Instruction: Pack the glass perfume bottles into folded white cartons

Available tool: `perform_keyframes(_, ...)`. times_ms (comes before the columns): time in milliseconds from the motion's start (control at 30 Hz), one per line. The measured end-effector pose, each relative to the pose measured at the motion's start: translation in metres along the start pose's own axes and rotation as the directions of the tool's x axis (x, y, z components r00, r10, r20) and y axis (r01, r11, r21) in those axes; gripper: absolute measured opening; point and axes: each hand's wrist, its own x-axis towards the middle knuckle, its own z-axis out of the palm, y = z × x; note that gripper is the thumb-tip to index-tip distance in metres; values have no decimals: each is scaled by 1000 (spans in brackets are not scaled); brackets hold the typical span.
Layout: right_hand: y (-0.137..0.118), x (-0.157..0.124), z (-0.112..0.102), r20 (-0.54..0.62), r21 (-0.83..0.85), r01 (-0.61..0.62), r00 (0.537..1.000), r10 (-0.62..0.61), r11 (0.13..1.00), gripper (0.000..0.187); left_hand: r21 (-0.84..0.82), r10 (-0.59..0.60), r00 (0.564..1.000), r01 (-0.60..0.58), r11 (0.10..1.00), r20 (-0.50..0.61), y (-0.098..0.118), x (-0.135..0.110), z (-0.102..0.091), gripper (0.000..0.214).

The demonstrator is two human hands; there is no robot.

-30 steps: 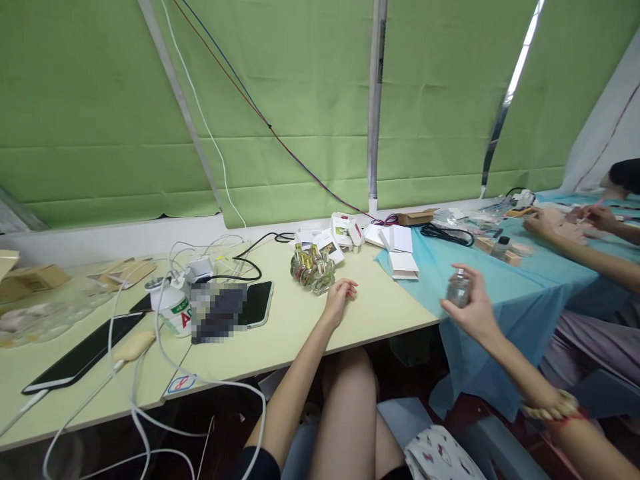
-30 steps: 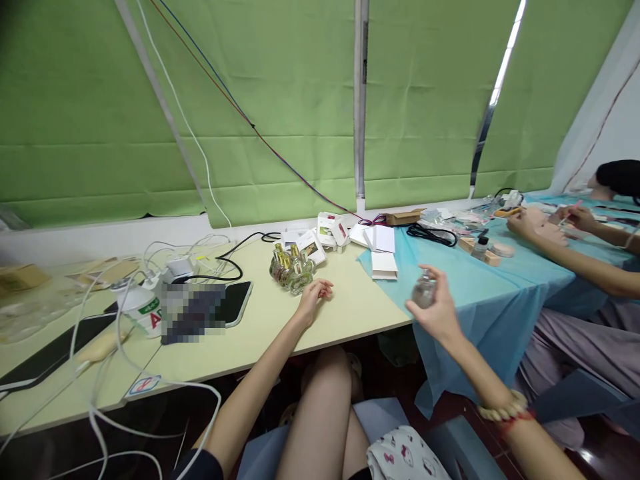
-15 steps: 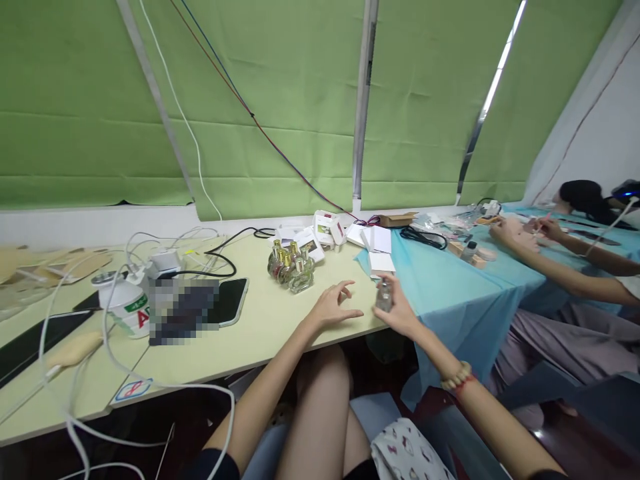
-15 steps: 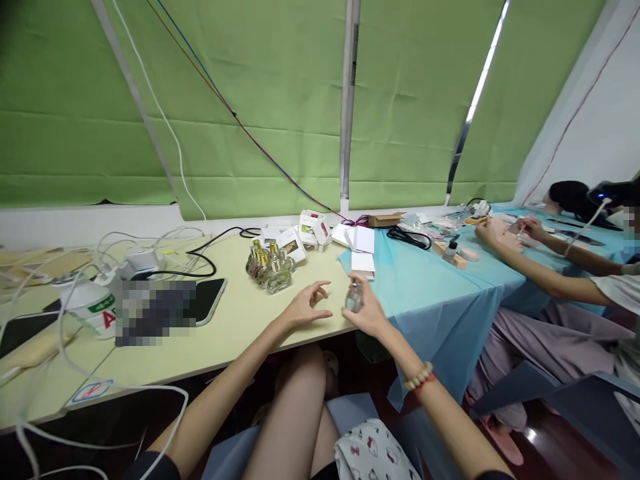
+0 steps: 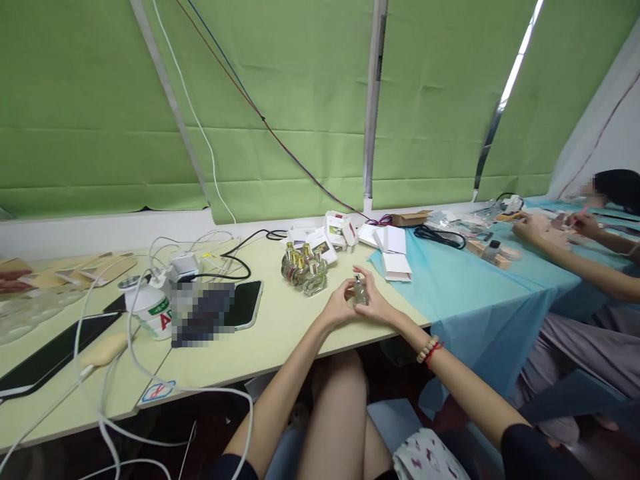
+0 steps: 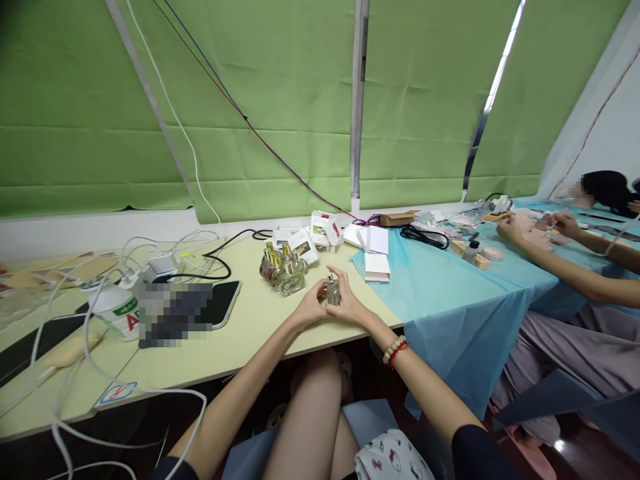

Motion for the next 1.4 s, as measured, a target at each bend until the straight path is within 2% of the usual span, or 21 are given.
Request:
perform_keyframes(33, 0, 0, 0, -24, 8, -3, 1000, 3, 1000, 85, 2, 10, 1000, -10, 1000, -25, 0, 0, 1, 69)
perform_keyframes(100, 0, 2, 0, -144, 37, -17, 989, 23, 999, 80, 39, 34, 994, -30, 999, -103, 0, -1, 2, 69)
perform_keyframes(200, -1, 8, -3, -351, 132, -53, 931, 97, 990, 69, 125, 57, 976, -31, 992, -210, -2, -1, 4, 68)
perform_keyframes(267, -2, 12, -6, -389, 197, -63, 911, 137, 978, 63, 163, 56, 973, -19, 986, -223, -3, -1, 4, 68)
perform_keyframes(467, -2, 20, -13, -336, 236, -97, 925, 175, 967, 57, 170, 45, 981, -13, 985, -188, -3, 0, 2, 69)
perform_keyframes(700, -4, 23, -13, -277, 113, -101, 952, 129, 988, 30, 161, 32, 984, -4, 987, -173, 2, 0, 3, 71)
perform_keyframes(900, -3, 24, -18, -199, 251, -173, 953, 226, 952, 32, 173, 13, 983, 19, 985, -183, 1, -1, 2, 72)
perform_keyframes(1033, -3, 23, -22, -133, 287, -172, 967, 217, 942, 35, 174, 33, 983, -1, 985, -179, -5, 1, 2, 73)
perform_keyframes(1233, 2, 24, -22, -166, 273, -141, 967, 191, 952, 43, 170, 49, 984, -20, 985, -170, -5, 0, 2, 72)
perform_keyframes(1400, 1, 22, -24, -127, 221, -148, 976, 179, 964, 40, 155, 18, 985, 9, 988, -170, 0, -1, 2, 72)
